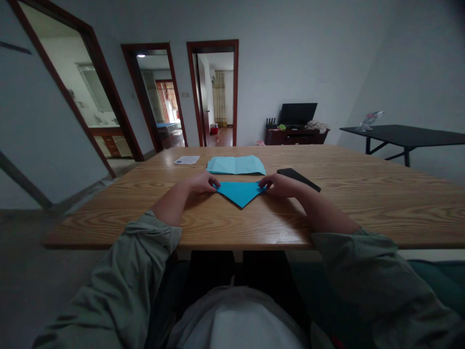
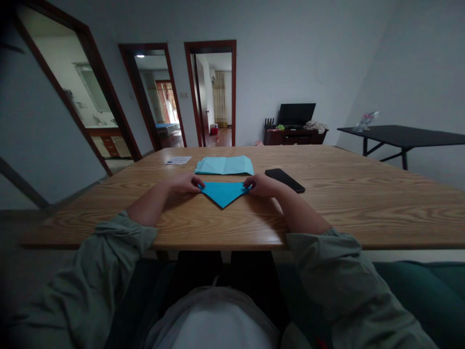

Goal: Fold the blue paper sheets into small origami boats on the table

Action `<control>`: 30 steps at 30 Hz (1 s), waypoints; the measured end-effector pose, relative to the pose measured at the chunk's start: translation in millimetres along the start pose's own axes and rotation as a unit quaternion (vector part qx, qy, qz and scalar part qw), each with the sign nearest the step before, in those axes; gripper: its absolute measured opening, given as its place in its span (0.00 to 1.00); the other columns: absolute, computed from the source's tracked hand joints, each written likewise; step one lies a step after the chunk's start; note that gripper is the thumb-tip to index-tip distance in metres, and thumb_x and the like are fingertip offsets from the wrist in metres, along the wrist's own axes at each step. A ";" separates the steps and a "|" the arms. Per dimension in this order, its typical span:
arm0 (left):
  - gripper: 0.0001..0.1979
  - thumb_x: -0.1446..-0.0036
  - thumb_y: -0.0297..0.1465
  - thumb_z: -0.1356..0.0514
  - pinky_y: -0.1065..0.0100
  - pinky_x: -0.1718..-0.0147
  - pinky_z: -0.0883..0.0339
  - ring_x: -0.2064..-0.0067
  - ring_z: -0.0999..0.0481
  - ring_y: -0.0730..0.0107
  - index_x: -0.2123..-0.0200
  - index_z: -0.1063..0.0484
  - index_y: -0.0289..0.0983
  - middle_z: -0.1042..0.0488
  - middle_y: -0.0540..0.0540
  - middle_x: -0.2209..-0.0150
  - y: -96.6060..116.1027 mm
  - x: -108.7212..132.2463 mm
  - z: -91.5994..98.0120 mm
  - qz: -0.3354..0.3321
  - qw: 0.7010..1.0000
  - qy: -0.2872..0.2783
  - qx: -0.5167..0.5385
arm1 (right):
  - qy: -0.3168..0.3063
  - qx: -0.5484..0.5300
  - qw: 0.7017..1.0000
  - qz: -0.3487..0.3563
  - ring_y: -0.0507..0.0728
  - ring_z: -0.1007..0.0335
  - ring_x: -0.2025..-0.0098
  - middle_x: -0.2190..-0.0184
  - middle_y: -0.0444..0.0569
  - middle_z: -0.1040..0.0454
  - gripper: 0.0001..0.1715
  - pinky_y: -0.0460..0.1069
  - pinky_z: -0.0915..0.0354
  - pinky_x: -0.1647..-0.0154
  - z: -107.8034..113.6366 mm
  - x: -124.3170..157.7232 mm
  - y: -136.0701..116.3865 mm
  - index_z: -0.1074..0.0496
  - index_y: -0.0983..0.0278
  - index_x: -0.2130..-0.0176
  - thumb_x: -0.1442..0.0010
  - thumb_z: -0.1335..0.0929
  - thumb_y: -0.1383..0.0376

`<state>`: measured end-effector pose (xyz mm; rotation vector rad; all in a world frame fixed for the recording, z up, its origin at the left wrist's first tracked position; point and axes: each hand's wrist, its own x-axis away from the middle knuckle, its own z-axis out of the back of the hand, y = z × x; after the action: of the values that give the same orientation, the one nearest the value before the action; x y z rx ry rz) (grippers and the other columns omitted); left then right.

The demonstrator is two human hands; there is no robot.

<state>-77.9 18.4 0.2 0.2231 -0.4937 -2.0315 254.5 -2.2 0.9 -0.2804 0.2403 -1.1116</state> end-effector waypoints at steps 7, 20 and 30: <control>0.17 0.55 0.37 0.39 0.74 0.72 0.41 0.69 0.29 0.72 0.60 0.21 0.42 0.22 0.51 0.68 0.6 -0.4 -0.8 -0.003 0.999 0.003 -0.045 | -0.015 0.010 1.000 -0.019 0.55 0.28 0.67 0.64 0.47 0.23 0.16 0.46 0.35 0.64 2.3 1.0 0.2 0.21 0.59 0.59 0.51 0.31 0.67; 0.15 0.50 0.37 0.41 0.73 0.70 0.41 0.69 0.29 0.71 0.61 0.20 0.42 0.21 0.50 0.66 8.0 1.0 -2.8 -0.012 0.997 0.024 -0.066 | 0.001 0.036 0.999 0.014 0.56 0.28 0.64 0.66 0.47 0.22 0.11 0.48 0.35 0.61 2.3 -0.1 -2.6 0.21 0.60 0.62 0.45 0.32 0.65; 0.13 0.50 0.37 0.41 0.73 0.72 0.42 0.70 0.29 0.70 0.63 0.20 0.41 0.23 0.48 0.68 10.2 -4.2 -8.2 -0.024 0.994 0.043 -0.094 | 0.010 0.056 0.998 0.024 0.56 0.28 0.66 0.66 0.49 0.22 0.10 0.48 0.35 0.62 -6.3 -9.1 5.7 0.22 0.60 0.63 0.45 0.31 0.62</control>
<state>-64.8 15.7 -3.0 0.2082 -0.2444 -2.0898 253.4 7.8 -6.5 -0.1628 0.2016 -1.0765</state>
